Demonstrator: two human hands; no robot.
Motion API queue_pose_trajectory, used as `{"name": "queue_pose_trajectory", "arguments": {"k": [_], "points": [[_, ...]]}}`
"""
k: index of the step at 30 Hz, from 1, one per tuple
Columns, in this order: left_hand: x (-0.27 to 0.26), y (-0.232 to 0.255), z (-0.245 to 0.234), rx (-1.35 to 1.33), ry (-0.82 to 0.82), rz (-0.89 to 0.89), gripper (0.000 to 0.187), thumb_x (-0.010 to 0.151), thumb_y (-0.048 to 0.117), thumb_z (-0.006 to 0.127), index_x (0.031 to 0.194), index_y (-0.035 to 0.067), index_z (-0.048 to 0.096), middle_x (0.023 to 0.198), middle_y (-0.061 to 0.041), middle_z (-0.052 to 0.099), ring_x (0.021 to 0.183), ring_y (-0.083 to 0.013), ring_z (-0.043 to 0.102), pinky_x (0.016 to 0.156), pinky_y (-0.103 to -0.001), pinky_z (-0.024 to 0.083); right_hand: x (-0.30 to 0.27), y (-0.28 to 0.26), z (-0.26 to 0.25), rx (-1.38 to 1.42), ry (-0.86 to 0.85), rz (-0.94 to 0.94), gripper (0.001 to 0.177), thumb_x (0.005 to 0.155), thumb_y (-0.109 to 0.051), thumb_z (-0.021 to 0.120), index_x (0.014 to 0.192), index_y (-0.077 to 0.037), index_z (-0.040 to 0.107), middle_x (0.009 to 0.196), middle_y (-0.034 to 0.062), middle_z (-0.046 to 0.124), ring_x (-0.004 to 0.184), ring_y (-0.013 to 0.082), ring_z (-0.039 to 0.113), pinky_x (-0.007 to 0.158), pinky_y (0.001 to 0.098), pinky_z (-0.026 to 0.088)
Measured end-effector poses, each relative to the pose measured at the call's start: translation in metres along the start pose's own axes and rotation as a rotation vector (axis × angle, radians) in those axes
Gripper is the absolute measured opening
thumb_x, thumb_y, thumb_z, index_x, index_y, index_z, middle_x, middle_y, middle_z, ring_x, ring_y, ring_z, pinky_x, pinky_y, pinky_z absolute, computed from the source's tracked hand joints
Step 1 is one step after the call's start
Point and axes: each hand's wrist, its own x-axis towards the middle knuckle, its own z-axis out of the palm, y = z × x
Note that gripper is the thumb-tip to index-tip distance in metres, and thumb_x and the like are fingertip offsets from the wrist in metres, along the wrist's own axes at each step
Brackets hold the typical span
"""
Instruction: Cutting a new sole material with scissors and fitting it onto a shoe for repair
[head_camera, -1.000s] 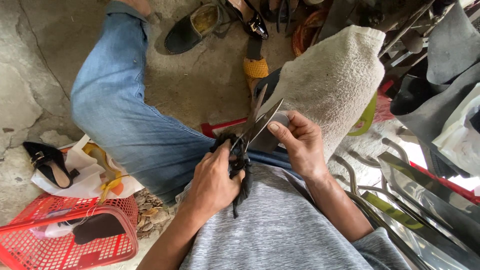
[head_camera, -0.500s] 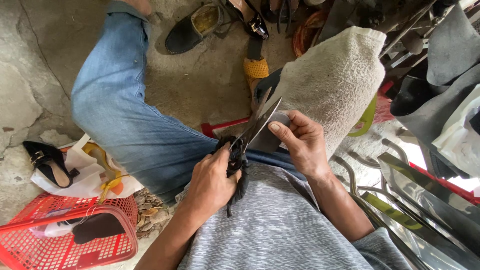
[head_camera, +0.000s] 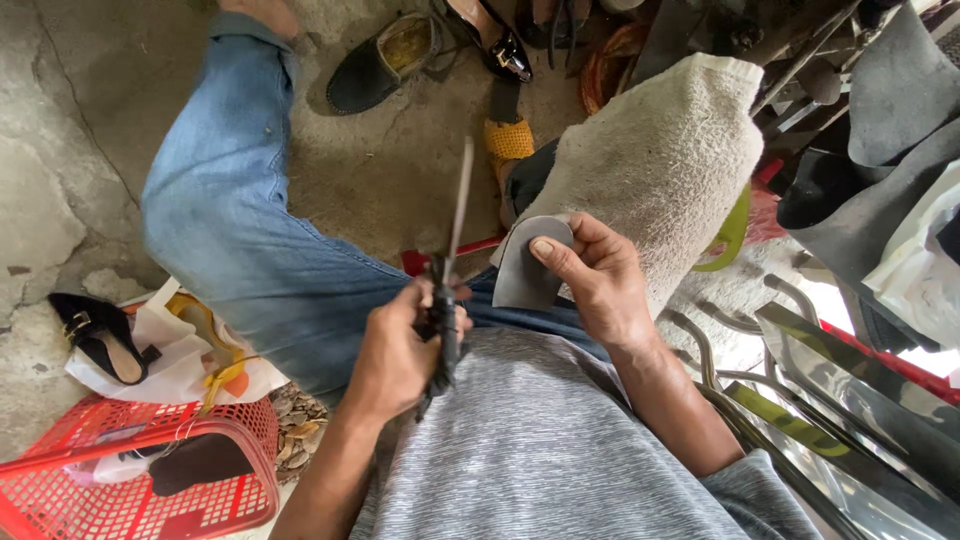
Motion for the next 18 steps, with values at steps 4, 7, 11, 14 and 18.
{"name": "queue_pose_trajectory", "arguments": {"k": [4,7,11,14,18], "points": [[0.003,0.004,-0.009,-0.121,0.060,0.017,0.033,0.081,0.019,0.081,0.113,0.016,0.073,0.092,-0.012,0.083,0.085,-0.0300,0.080,0.075,-0.039,0.061,0.001,-0.006,0.009,0.049,0.006,0.040,0.019,0.094,-0.001,0.075,0.108,-0.002,0.061,0.077,0.0044,0.071,0.068,0.0082,0.068,0.065,0.0212,0.057],[0.006,0.012,-0.007,-0.177,0.082,0.059,0.036,0.082,0.018,0.082,0.117,0.015,0.073,0.099,-0.012,0.082,0.088,-0.0282,0.081,0.079,-0.042,0.062,0.000,-0.012,0.013,-0.112,-0.072,0.029,0.024,0.087,-0.004,0.082,0.107,-0.002,0.068,0.075,0.0060,0.069,0.069,0.0090,0.063,0.064,0.0226,0.055],[0.011,0.016,-0.001,-0.149,0.163,0.063,0.043,0.080,0.023,0.085,0.121,0.017,0.072,0.101,-0.013,0.081,0.094,-0.0317,0.079,0.082,-0.045,0.062,-0.005,-0.035,0.028,-0.232,-0.169,0.042,0.024,0.083,-0.008,0.086,0.103,-0.004,0.075,0.076,0.0047,0.070,0.070,0.0083,0.060,0.062,0.0223,0.052],[0.016,0.003,0.005,-0.206,0.220,0.089,0.036,0.082,0.016,0.085,0.116,0.012,0.074,0.090,-0.010,0.081,0.081,-0.0234,0.079,0.077,-0.037,0.062,-0.007,-0.036,0.027,-0.175,-0.251,0.048,0.043,0.078,-0.001,0.086,0.118,-0.001,0.070,0.088,0.0102,0.077,0.074,0.0084,0.062,0.068,0.0225,0.055],[0.015,0.003,-0.003,-0.257,0.306,0.070,0.037,0.083,0.015,0.082,0.117,0.005,0.072,0.084,-0.015,0.079,0.075,-0.0239,0.080,0.075,-0.040,0.064,-0.007,-0.037,0.022,0.151,-0.185,0.078,0.063,0.079,0.004,0.080,0.136,0.001,0.055,0.099,0.0128,0.076,0.077,0.0098,0.070,0.069,0.0212,0.058]]}}
